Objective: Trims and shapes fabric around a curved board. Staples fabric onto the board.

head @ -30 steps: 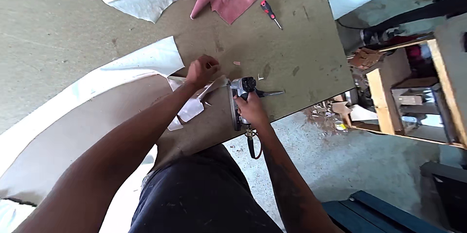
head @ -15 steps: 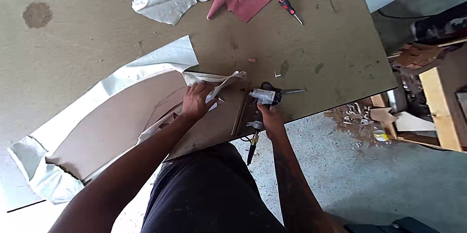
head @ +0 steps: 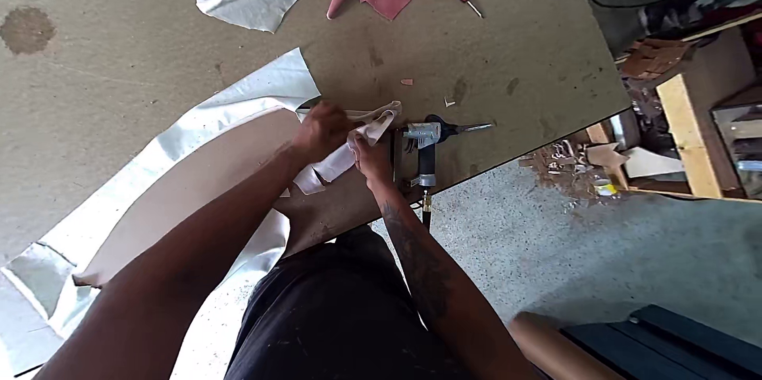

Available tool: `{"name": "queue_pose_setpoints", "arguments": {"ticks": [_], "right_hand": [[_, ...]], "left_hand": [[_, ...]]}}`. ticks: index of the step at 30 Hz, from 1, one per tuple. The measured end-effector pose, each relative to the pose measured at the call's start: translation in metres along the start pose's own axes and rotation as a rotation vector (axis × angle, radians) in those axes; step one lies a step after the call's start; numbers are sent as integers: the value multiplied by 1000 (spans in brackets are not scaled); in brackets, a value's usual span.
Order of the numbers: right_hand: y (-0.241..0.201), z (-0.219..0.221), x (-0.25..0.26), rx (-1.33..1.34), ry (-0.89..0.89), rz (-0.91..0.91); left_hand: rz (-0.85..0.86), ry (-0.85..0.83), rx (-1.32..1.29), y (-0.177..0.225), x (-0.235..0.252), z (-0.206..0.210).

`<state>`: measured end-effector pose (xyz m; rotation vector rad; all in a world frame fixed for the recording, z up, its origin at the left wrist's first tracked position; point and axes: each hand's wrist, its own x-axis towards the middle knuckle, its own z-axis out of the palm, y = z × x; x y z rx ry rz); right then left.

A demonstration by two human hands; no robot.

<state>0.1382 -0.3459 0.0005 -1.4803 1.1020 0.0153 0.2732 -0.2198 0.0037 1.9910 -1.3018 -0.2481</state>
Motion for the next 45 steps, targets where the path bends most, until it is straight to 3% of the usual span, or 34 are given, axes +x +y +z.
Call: {"name": "queue_pose_setpoints", "arguments": {"ticks": [4,13,17,24,27,31,34,36,38,41,45], "right_hand": [[17,-3,-10,-124,81,-114],[-2,-11,-28,-370,133,-295],[-36,-13,-20,-489,62,-251],[-67,-29,16,-497,-257,-118],[-70,-30,26,-414,-297,-92],[-86,-25,27,-634,-302,-154],[-84,-27,20,-519,-328,-216],[-78,-39,8,-306,-290,-273],[-69,-75,-7,-251,-135,-325],[-35,-156,-14,-521,201,-311],[8,-190,-6,-771,240,-87]], "left_hand": [[-71,-97,264,-14,33,21],[-70,-60,345,-13,36,27],[-40,-72,290,-11,37,26],[19,67,0,-19,21,22],[75,9,86,-16,22,20],[38,-105,206,-17,27,22],[44,-117,182,-16,28,25],[-6,-87,163,-15,29,27],[-48,-49,170,-16,31,27],[-42,-38,161,-19,35,31],[-26,-26,157,-23,36,33]]}}
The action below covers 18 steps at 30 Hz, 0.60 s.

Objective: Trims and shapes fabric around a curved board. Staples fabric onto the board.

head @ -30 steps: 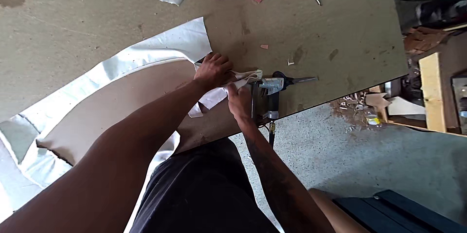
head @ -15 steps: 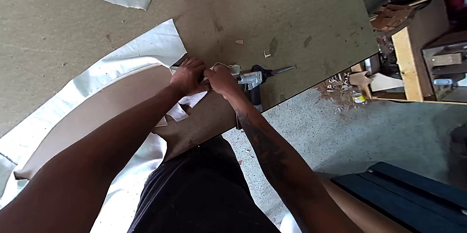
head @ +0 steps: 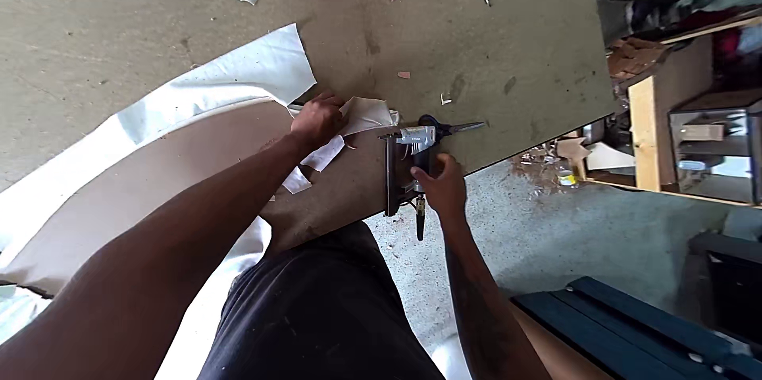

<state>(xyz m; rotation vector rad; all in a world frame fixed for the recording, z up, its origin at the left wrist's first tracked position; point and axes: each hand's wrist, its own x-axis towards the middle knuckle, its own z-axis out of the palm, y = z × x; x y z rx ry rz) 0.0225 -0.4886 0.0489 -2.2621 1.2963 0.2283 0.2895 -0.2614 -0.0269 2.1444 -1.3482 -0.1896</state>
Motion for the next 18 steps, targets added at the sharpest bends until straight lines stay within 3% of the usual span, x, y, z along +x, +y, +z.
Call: {"name": "queue_pose_setpoints", "arguments": {"ticks": [3,7,10,13,18], "right_hand": [[-4,13,8,-19,-56,-26],[-42,-14,-22,247,-195,-120],[-78,-34,-41,168,-343,-168],[-114,-21,-50,128,-272,-215],[-127,17,-48,-30,-129,-252]], "left_hand": [[-19,-10,4,2,0,-1],[-40,0,-13,-3,-2,-5],[-40,1,-12,-1,0,-1],[-42,0,-9,-2,0,0],[-61,-23,-12,-6,-2,-2]]}}
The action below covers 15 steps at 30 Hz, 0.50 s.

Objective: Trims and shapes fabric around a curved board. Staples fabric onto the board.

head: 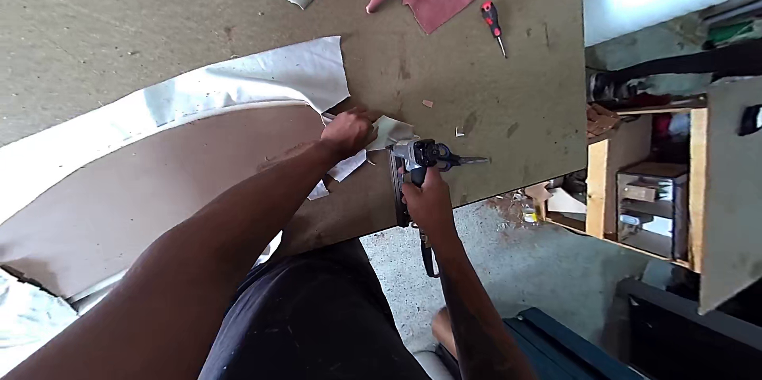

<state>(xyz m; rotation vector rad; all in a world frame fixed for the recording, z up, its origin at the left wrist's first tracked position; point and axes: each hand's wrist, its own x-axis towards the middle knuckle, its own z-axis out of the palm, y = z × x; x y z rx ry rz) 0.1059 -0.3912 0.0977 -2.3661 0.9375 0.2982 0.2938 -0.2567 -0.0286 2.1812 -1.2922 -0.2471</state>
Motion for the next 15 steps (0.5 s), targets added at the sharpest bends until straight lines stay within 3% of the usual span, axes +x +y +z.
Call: {"name": "queue_pose_setpoints", "arguments": {"ticks": [7,15], "right_hand": [[-13,7,-4,-34,-13,64],[-33,17,-15,-26,-53,1]], "left_hand": [[-19,-9,-13,4,3,1],[-23,-18,-68,2,4,-3]]}}
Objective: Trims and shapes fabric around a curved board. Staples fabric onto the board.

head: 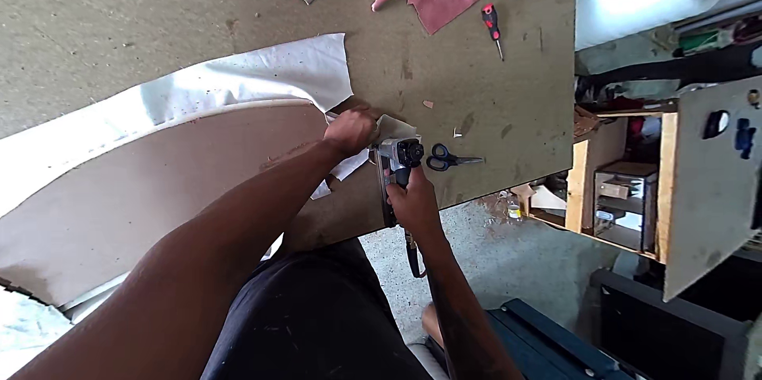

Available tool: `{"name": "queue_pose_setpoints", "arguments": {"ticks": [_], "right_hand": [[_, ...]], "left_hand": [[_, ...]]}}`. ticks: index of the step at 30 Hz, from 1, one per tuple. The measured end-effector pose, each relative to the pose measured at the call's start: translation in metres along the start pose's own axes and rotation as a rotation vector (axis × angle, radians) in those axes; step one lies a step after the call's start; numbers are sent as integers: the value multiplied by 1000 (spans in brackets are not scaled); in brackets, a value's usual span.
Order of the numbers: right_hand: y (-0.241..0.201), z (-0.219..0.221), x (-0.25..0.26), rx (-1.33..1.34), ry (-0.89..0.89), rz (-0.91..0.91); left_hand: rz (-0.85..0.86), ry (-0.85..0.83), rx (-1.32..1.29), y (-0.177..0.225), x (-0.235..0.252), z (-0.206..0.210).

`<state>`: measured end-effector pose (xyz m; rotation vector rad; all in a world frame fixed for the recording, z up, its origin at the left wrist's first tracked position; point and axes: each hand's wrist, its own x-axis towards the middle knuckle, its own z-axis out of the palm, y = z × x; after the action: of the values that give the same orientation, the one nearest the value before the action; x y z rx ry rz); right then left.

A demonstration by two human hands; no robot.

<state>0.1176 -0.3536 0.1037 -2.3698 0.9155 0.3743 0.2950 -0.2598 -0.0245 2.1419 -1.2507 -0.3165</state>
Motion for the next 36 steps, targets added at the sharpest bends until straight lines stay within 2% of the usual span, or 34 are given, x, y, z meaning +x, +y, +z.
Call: {"name": "queue_pose_setpoints", "arguments": {"ticks": [4,7,11,14,16,18,21,23,26,29,31,33,36], "right_hand": [[4,1,1,35,-31,-26],[28,-26,3,93,-7,28],[101,-99,33,-77,216,64],[182,-152,95,-244,375,42],[224,-176,141,-253,395,7],[243,-184,172,-224,357,-60],[232,-163,161,-176,204,-256],[229,-126,142,-155,72,-366],[240,-73,140,-60,101,-497],[220,-65,167,-26,142,-518],[191,-74,197,2,191,-502],[164,-80,225,69,272,-521],[123,-82,202,249,253,-531]], "left_hand": [[-4,7,15,-2,1,-1],[-10,34,5,0,2,-2],[-22,86,-7,1,-1,-2],[-31,75,-4,2,1,-1],[-35,82,4,2,1,1],[-18,121,25,-2,0,4],[-27,203,23,3,0,1],[-99,320,-22,11,0,-2],[-284,536,-70,16,-11,-18],[-457,733,-86,34,-54,-40],[-597,747,-53,54,-96,-48],[-689,679,-1,80,-139,-40],[-703,552,23,115,-192,-3]]}}
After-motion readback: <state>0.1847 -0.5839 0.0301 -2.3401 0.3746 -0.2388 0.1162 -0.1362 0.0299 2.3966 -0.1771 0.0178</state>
